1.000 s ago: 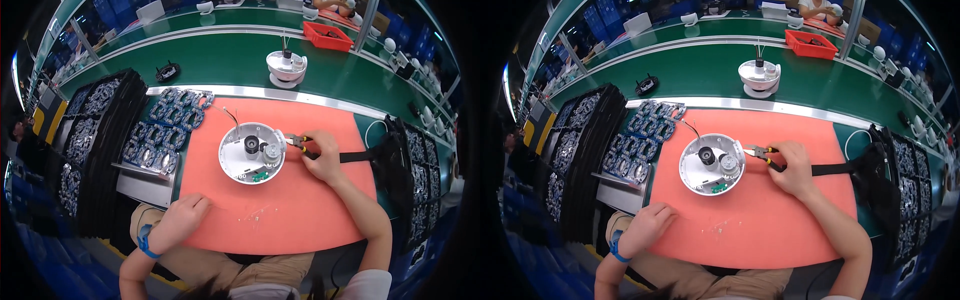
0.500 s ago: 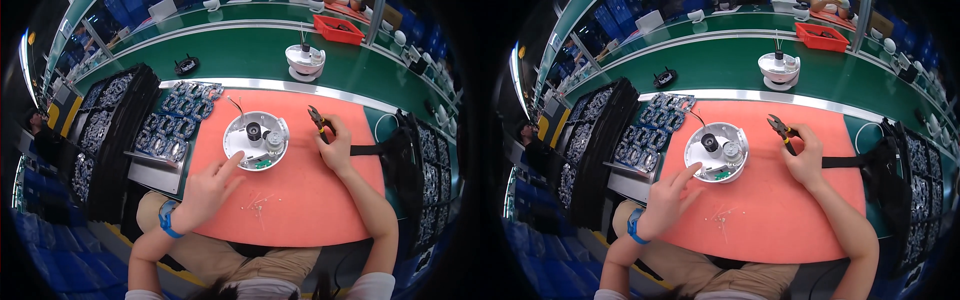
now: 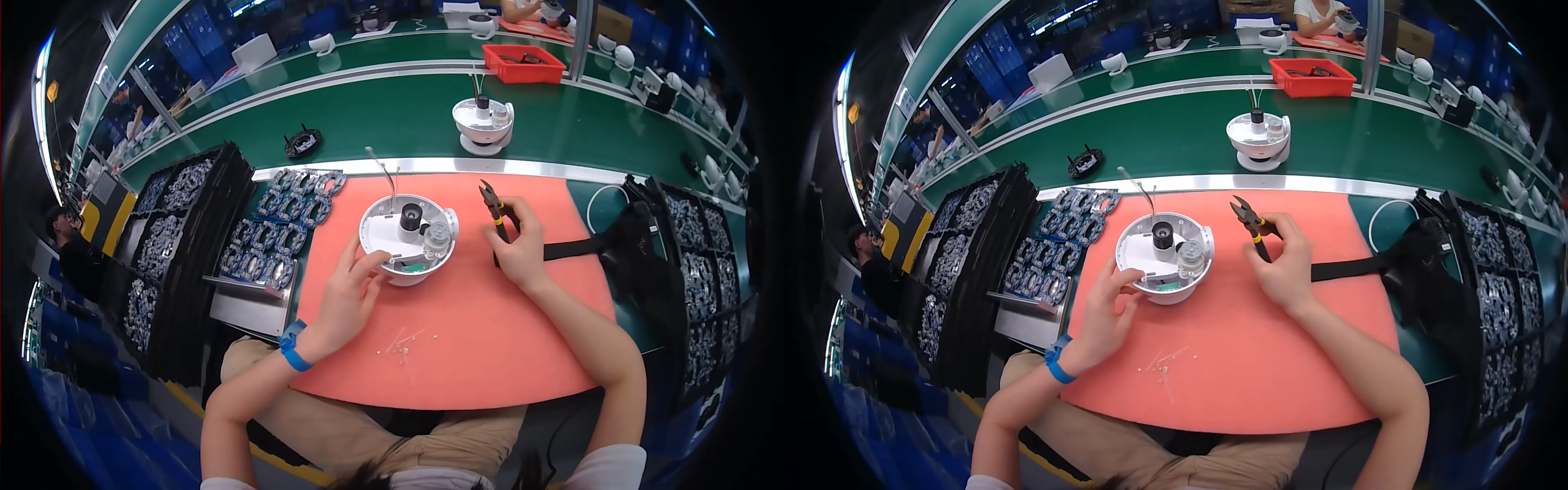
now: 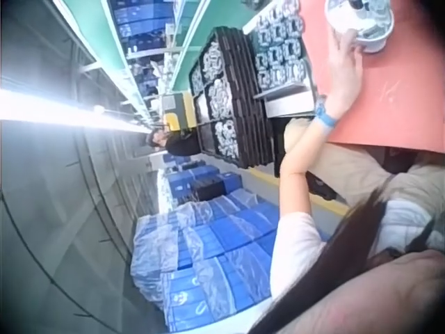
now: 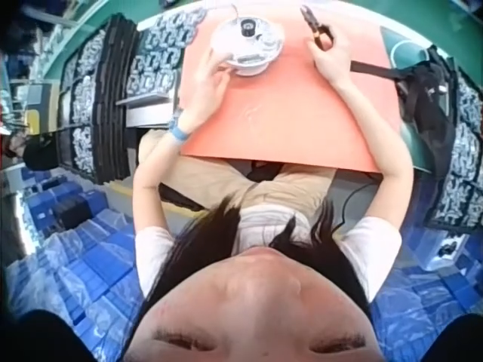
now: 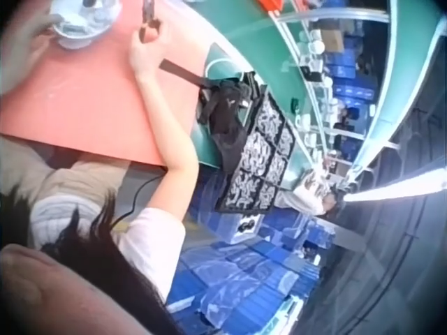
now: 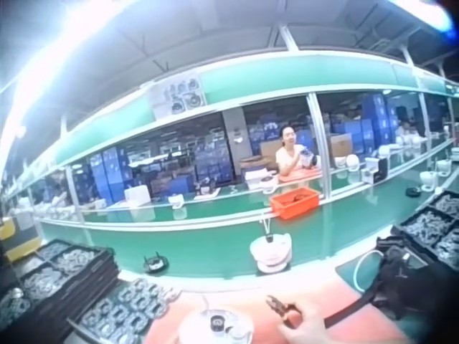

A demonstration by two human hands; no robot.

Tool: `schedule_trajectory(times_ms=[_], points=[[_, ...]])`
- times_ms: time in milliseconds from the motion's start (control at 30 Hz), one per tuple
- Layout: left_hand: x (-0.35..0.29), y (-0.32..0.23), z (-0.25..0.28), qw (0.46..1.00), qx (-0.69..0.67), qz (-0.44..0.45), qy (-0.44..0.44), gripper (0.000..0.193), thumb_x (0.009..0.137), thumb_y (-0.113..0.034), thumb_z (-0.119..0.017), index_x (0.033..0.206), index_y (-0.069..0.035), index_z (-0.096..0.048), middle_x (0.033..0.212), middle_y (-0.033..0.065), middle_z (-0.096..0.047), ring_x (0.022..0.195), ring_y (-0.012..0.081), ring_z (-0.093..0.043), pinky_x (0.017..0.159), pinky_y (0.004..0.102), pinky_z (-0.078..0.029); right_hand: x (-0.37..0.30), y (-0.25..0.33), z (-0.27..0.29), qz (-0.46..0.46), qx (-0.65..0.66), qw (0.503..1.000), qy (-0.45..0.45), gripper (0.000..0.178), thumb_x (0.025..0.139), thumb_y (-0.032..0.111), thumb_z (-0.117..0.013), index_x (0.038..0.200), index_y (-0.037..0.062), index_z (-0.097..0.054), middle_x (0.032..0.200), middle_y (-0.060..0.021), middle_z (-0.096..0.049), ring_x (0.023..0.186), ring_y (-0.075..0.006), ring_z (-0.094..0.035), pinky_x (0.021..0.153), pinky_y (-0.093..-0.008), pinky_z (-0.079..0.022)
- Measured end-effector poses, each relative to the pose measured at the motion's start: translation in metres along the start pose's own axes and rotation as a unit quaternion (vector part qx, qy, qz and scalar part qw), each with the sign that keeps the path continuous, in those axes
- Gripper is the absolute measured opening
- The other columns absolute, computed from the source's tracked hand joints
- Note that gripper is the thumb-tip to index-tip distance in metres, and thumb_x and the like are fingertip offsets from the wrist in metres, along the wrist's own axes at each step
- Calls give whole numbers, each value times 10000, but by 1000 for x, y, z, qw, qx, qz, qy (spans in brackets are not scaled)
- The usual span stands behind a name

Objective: Assembling electronic components into a housing and trimming wires on a production line.

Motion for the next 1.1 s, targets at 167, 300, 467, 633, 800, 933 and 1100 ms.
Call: schedule_trajectory(times_ms=[167,300,467,633,800,933,1100], points=[[14,11,-14,998,-61,-20,5,413,823,141,-521,1195,-31,-480,1343,227,-415,950,264,-667,788,329,-550,-1,-4,3,-3,22,1000,-11,308,725,20,-679,1013,-8,-574,922,-102,-610,865,-200,-612,825,-312,-484],[46,42,-21,985,-155,66,-44,402,856,122,-514,1226,4,-409,1165,174,-518,1045,229,-628,840,304,-523,-1,-11,5,-14,28,999,-20,305,725,22,-678,1009,-6,-569,921,-100,-606,867,-196,-610,823,-313,-481],[122,83,-25,971,-152,102,-153,320,820,39,-637,1061,-14,-433,1015,137,-583,863,201,-664,654,278,-518,-1,-9,5,-8,23,999,-25,299,719,29,-681,993,-4,-565,903,-92,-599,846,-193,-605,801,-308,-482],[166,130,-39,970,-57,98,-215,362,795,-20,-693,1077,-31,-466,877,111,-581,777,221,-637,665,330,-516,2,-2,-5,8,28,999,-18,278,706,38,-688,951,0,-562,885,-82,-583,815,-192,-597,765,-310,-482],[178,105,-57,961,27,83,-261,479,773,-34,-638,1212,-83,-452,1101,207,-443,935,316,-535,874,386,-442,4,-1,-6,1,20,999,-26,289,690,35,-697,944,9,-561,874,-81,-586,814,-195,-597,758,-320,-485],[202,20,-132,992,77,-92,-46,600,758,-4,-578,1319,-174,-449,1125,247,-395,1059,422,-433,946,479,-403,1,-7,11,-9,43,995,-94,278,724,37,-696,957,7,-548,833,-74,-569,777,-170,-577,742,-297,-476],[220,20,-210,988,115,-84,53,619,825,-53,-613,1372,-253,-404,1263,305,-386,1146,512,-438,926,510,-443,-9,-30,19,-110,216,952,-185,145,828,69,-634,863,48,-495,720,5,-514,652,-70,-457,600,-237,-394]])
Point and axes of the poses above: each hand's wrist, its own x-axis towards the middle knuckle, its own z-axis out of the back of the hand, y = z × x, the point moved 10 cm from there along x, towards the middle knuckle
